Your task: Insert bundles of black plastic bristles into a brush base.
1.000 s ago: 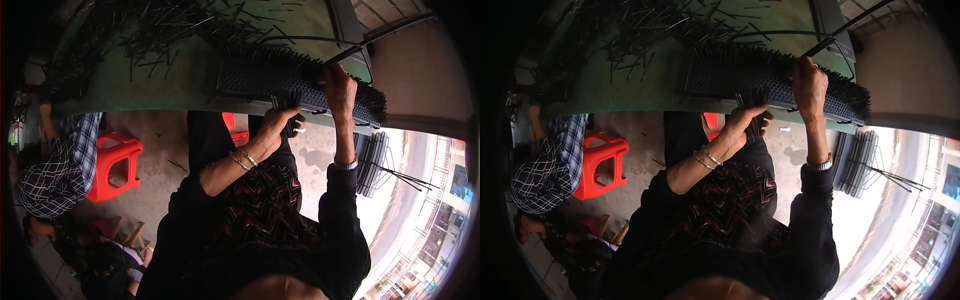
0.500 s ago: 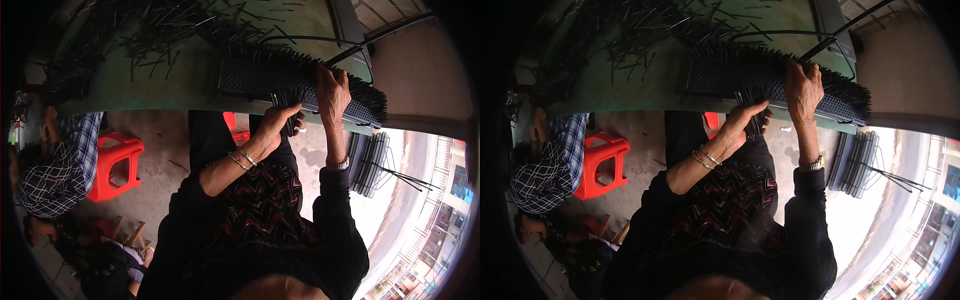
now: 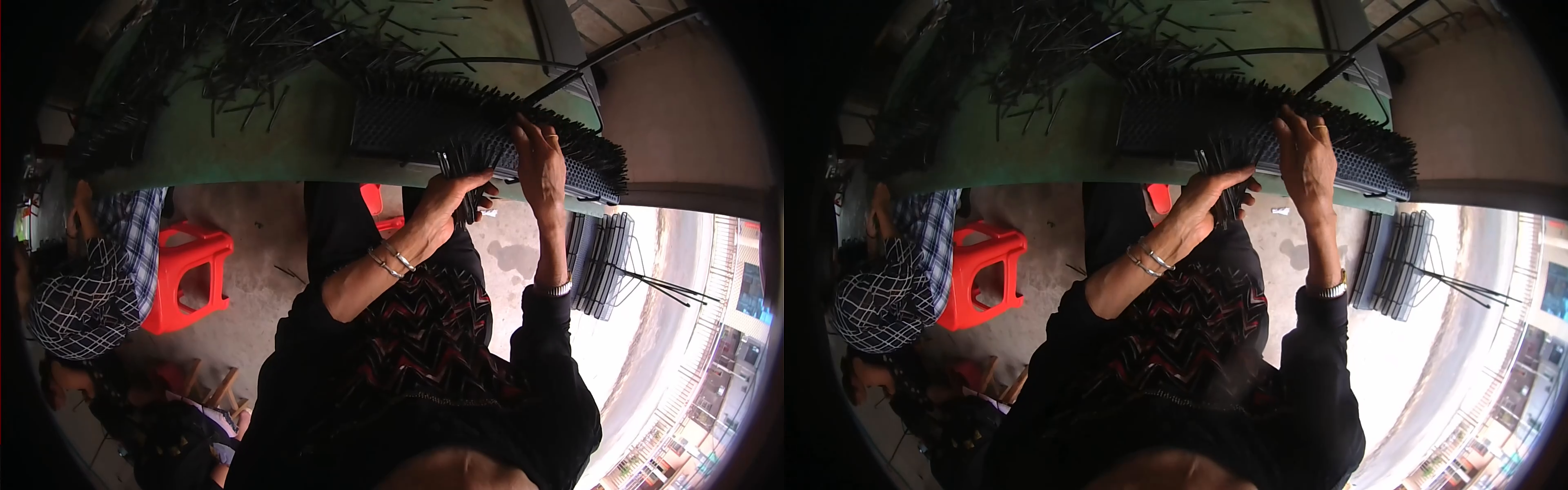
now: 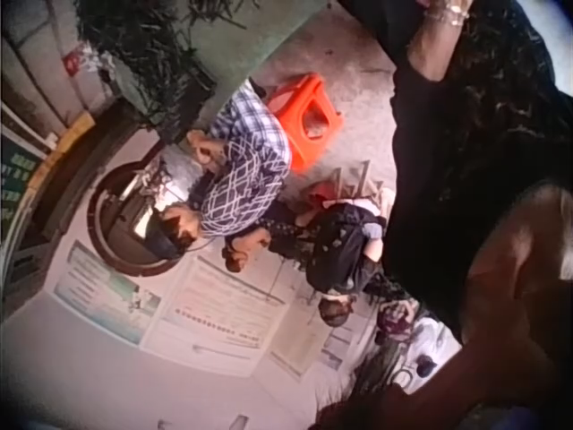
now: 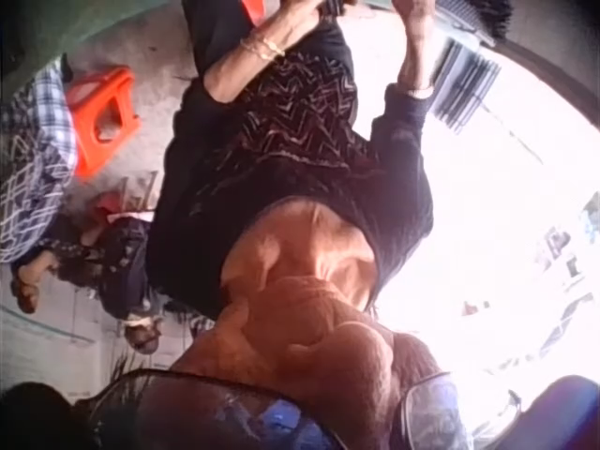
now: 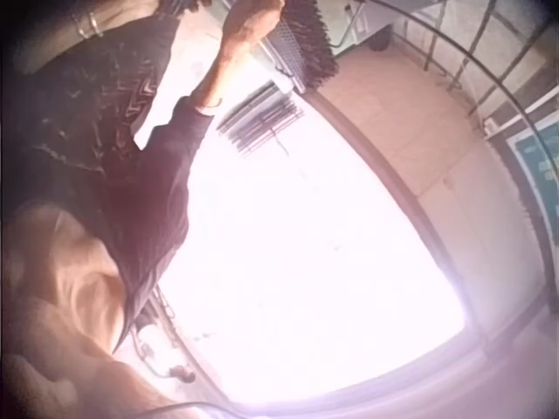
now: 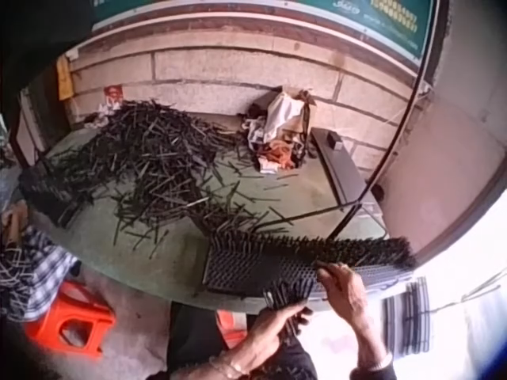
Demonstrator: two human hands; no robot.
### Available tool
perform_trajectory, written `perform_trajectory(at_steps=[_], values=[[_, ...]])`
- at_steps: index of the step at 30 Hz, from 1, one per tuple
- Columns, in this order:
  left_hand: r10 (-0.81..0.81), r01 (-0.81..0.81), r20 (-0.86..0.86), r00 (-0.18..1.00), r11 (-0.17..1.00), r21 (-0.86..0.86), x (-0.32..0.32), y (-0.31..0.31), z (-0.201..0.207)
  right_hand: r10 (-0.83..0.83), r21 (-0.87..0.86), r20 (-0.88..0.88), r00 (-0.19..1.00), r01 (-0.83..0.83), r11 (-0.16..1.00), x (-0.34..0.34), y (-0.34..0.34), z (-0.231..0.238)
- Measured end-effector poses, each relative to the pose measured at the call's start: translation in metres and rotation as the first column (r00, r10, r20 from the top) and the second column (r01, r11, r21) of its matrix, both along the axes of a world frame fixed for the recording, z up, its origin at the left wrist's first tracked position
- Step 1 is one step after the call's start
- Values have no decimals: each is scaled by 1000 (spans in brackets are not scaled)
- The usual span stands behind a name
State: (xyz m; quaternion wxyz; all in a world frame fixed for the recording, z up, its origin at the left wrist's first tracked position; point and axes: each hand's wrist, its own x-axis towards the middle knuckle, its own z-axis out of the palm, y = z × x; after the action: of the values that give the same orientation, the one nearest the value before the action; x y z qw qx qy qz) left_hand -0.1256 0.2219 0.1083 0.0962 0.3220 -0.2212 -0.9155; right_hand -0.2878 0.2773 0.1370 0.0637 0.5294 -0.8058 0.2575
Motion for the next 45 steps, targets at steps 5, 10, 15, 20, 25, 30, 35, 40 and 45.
perform_trajectory(at_steps=[5,10,15,20,25,30,35,40,45], values=[[-45,45,-1,999,996,-82,3,1,3,81,47,776,626,-185,982,14,17,19],[-34,34,-6,999,999,-32,1,4,-5,141,-66,832,536,-156,986,8,24,24],[46,-46,-2,999,998,41,-4,-1,-7,-42,-289,446,894,189,938,11,15,34],[75,-71,-38,996,992,107,-12,6,-17,-120,-301,133,984,155,941,-2,5,8],[146,-150,41,988,983,110,-13,12,-21,-120,-256,160,980,159,953,-1,7,8],[125,-127,33,992,990,68,-12,12,-22,-88,-272,148,985,126,954,-1,9,8],[82,-82,15,997,996,31,-9,13,-15,22,-199,128,992,3,980,-12,10,-8],[83,-83,3,997,996,23,-7,13,-14,-63,-165,-80,995,49,985,-8,0,-5],[89,-89,-2,996,995,35,-8,13,-12,-136,-59,-163,977,128,990,-1,2,-3]])
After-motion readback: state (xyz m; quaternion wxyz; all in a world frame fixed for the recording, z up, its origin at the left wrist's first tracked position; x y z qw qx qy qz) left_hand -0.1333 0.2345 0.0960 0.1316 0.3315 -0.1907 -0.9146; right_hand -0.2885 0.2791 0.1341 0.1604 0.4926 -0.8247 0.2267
